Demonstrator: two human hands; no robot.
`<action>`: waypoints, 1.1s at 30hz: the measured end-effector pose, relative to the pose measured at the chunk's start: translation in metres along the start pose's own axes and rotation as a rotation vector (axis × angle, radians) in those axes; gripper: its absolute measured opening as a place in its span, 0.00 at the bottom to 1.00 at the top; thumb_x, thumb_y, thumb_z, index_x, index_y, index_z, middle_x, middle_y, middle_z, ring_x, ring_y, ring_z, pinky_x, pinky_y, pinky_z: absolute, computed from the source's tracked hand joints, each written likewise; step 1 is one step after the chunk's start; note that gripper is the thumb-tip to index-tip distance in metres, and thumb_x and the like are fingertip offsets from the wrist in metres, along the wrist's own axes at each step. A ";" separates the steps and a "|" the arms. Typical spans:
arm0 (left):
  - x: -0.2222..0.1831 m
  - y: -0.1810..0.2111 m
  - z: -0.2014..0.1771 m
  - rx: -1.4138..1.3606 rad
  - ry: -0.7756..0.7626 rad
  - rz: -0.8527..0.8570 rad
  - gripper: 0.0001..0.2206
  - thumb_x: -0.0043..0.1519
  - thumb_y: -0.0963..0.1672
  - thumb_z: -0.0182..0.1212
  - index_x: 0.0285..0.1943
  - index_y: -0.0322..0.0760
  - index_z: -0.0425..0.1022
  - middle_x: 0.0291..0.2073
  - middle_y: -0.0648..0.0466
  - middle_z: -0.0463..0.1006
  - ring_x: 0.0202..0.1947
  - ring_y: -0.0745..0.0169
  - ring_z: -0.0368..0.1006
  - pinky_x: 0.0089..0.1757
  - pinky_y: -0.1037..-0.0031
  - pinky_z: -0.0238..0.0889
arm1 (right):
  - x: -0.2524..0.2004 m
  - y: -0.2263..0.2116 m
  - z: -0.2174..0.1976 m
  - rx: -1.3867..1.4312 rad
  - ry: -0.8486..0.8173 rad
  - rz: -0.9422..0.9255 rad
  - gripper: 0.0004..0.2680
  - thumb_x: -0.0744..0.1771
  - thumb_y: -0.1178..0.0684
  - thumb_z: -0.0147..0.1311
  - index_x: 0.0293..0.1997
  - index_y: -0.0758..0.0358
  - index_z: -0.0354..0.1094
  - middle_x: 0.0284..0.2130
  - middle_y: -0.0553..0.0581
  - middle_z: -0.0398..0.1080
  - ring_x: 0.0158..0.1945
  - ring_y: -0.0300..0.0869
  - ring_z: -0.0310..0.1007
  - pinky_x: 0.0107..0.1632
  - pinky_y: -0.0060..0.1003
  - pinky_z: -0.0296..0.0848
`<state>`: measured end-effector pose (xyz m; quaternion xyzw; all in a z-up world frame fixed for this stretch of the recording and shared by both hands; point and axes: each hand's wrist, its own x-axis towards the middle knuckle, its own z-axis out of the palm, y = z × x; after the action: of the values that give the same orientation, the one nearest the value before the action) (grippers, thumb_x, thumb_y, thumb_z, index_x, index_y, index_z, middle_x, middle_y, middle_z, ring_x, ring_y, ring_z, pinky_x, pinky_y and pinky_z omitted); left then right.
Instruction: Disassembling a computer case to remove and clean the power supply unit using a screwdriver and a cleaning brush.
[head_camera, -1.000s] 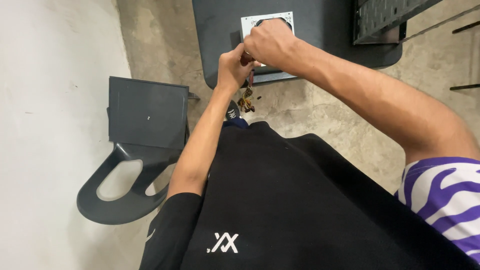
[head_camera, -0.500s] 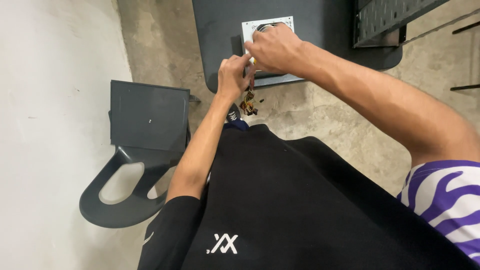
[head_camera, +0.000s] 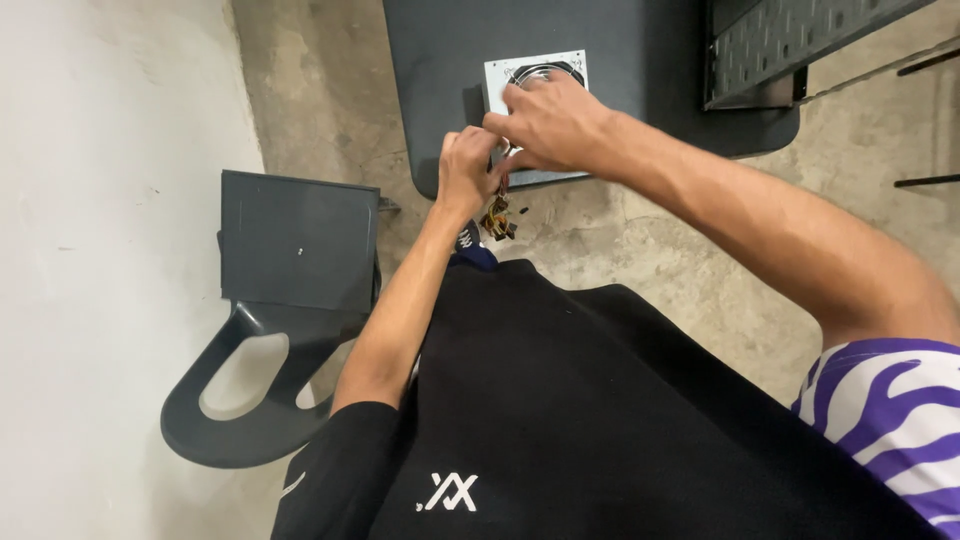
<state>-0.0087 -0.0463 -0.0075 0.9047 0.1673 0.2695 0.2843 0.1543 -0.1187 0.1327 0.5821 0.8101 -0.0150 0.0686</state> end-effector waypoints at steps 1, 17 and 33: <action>0.000 0.000 -0.001 -0.021 0.008 0.000 0.14 0.51 0.37 0.72 0.43 0.40 0.75 0.36 0.57 0.80 0.39 0.53 0.75 0.41 0.61 0.59 | 0.002 -0.002 -0.002 -0.023 -0.100 0.080 0.06 0.71 0.48 0.48 0.45 0.54 0.69 0.27 0.52 0.70 0.27 0.49 0.75 0.27 0.45 0.70; -0.021 -0.046 0.054 0.141 0.140 0.049 0.08 0.51 0.44 0.76 0.34 0.49 0.79 0.29 0.68 0.84 0.44 0.73 0.78 0.51 0.75 0.64 | 0.004 -0.006 0.004 -0.048 -0.031 0.053 0.09 0.68 0.42 0.52 0.39 0.52 0.71 0.25 0.59 0.77 0.30 0.54 0.82 0.29 0.50 0.77; -0.019 -0.040 0.040 0.108 0.006 -0.024 0.06 0.55 0.44 0.74 0.37 0.49 0.80 0.31 0.70 0.83 0.46 0.75 0.78 0.53 0.75 0.63 | 0.007 -0.004 0.018 -0.023 -0.062 0.126 0.09 0.67 0.44 0.54 0.47 0.51 0.72 0.27 0.58 0.77 0.31 0.56 0.81 0.30 0.50 0.77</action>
<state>-0.0065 -0.0409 -0.0670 0.9158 0.1936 0.2594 0.2377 0.1498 -0.1158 0.1133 0.6302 0.7696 -0.0193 0.1010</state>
